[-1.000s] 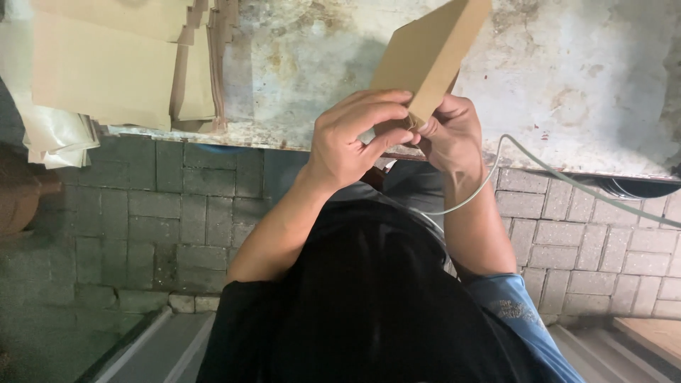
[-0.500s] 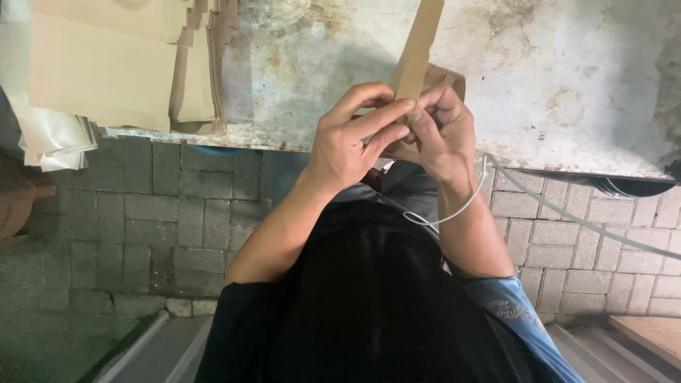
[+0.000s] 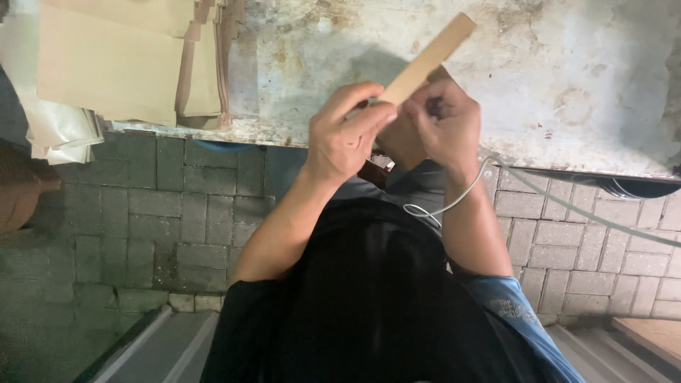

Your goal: The person assembles small cardboard boxes by folding flat sheets along pre-cut lines and tucking flaps into slots. They handle each box one at a time, fold the sides, and secure the tabs to form a rectangular container, then place the finished box on a growing stack on the table.

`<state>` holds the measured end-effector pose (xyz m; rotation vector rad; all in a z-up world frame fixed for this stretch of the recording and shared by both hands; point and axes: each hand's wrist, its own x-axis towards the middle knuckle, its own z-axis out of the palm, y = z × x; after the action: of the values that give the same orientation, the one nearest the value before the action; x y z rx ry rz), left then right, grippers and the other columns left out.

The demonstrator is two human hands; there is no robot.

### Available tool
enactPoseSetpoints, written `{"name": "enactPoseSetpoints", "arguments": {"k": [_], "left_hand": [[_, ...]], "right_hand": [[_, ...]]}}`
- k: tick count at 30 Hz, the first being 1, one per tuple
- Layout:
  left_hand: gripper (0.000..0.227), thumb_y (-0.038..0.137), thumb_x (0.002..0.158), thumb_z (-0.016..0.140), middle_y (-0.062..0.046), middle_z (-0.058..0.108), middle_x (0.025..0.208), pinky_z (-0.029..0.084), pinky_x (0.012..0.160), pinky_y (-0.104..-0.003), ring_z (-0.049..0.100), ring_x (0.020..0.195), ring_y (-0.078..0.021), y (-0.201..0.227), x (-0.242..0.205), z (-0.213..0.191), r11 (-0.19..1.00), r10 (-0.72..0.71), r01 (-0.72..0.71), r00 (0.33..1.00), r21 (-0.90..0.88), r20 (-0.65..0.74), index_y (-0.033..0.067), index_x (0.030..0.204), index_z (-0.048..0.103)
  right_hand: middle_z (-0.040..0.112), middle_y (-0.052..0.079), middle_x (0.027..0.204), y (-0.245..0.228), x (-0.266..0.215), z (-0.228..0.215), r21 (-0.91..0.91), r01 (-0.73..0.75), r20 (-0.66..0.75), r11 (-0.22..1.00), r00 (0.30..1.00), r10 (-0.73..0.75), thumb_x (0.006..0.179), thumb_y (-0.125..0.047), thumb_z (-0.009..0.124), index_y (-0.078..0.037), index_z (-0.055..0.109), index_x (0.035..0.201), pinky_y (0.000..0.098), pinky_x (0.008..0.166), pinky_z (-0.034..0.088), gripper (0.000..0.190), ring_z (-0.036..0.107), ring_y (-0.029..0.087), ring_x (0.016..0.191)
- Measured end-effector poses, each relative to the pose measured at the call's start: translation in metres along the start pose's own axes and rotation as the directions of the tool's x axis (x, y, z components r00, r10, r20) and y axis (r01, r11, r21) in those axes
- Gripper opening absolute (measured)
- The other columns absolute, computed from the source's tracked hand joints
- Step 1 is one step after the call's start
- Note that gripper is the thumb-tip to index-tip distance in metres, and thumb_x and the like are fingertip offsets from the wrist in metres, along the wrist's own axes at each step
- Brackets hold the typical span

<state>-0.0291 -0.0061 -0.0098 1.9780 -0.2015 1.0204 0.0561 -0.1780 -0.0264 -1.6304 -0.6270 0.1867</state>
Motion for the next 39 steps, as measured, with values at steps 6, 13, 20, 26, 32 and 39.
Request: {"name": "enactPoseSetpoints", "arguments": {"k": [6, 13, 20, 26, 32, 39], "left_hand": [[0.020, 0.013, 0.097, 0.069, -0.018, 0.060, 0.117, 0.066, 0.074, -0.029, 0.068, 0.074, -0.0177, -0.013, 0.014, -0.035, 0.993, -0.092, 0.104, 0.981, -0.058, 0.171, -0.0014, 0.110, 0.064], [0.024, 0.011, 0.098, 0.061, -0.005, 0.059, 0.102, 0.064, 0.072, -0.029, 0.059, 0.084, -0.0156, -0.014, 0.012, -0.032, 0.916, -0.379, 0.390, 0.918, -0.094, 0.118, 0.0106, 0.119, 0.050], [0.017, 0.009, 0.104, 0.053, -0.026, 0.052, 0.138, 0.067, 0.074, -0.034, 0.073, 0.080, -0.0232, -0.022, 0.002, -0.030, 0.973, -0.219, 0.184, 0.925, 0.138, 0.311, 0.0048, 0.120, 0.052], [0.033, -0.001, 0.094, 0.051, -0.016, 0.057, 0.131, 0.064, 0.084, -0.039, 0.073, 0.087, -0.0233, -0.015, -0.007, -0.025, 0.968, -0.209, 0.163, 0.943, 0.189, 0.260, 0.0177, 0.121, 0.055], [0.037, -0.005, 0.087, 0.061, -0.019, 0.058, 0.129, 0.065, 0.081, -0.041, 0.073, 0.096, -0.0319, -0.022, -0.007, -0.025, 0.968, -0.193, 0.136, 0.940, 0.210, 0.282, 0.0184, 0.115, 0.061], [0.024, 0.009, 0.095, 0.068, -0.015, 0.061, 0.127, 0.060, 0.088, -0.043, 0.068, 0.108, -0.0335, -0.042, -0.010, -0.028, 0.973, -0.185, 0.129, 0.932, 0.192, 0.311, 0.0224, 0.114, 0.065]], "right_hand": [[0.048, 0.006, 0.118, -0.026, -0.022, -0.032, -0.441, -0.063, -0.247, 0.895, 0.967, -0.054, 0.094, -0.043, 0.062, -0.007, 0.048, 0.121, 0.0314, 0.078, 0.039, 0.046, 0.048, 0.019, 0.100], [0.040, 0.016, 0.146, -0.002, -0.042, -0.007, -0.252, -0.301, 0.070, 0.920, 0.942, 0.328, 0.080, -0.028, 0.081, -0.008, 0.033, 0.144, 0.0381, 0.094, 0.053, 0.083, 0.050, 0.029, 0.125], [0.034, 0.014, 0.155, -0.019, -0.028, 0.014, -0.263, 0.044, 0.105, 0.964, 0.994, -0.017, 0.093, -0.023, 0.072, -0.011, 0.048, 0.137, 0.0456, 0.104, 0.049, 0.051, 0.034, 0.032, 0.148], [0.044, 0.014, 0.144, -0.011, -0.010, 0.026, -0.367, 0.254, 0.107, 0.895, 0.967, -0.230, 0.083, -0.004, 0.083, -0.006, 0.059, 0.130, 0.0510, 0.105, 0.048, 0.053, 0.038, 0.045, 0.137], [0.059, 0.012, 0.130, 0.001, -0.001, 0.034, -0.366, 0.387, 0.116, 0.846, 0.921, -0.371, 0.086, -0.004, 0.081, -0.005, 0.067, 0.124, 0.0512, 0.106, 0.046, 0.040, 0.048, 0.040, 0.131], [0.055, 0.012, 0.116, 0.003, 0.002, 0.054, -0.278, 0.384, -0.037, 0.880, 0.911, -0.410, 0.086, -0.005, 0.081, 0.000, 0.068, 0.109, 0.0537, 0.102, 0.050, 0.026, 0.051, 0.042, 0.125]]}}
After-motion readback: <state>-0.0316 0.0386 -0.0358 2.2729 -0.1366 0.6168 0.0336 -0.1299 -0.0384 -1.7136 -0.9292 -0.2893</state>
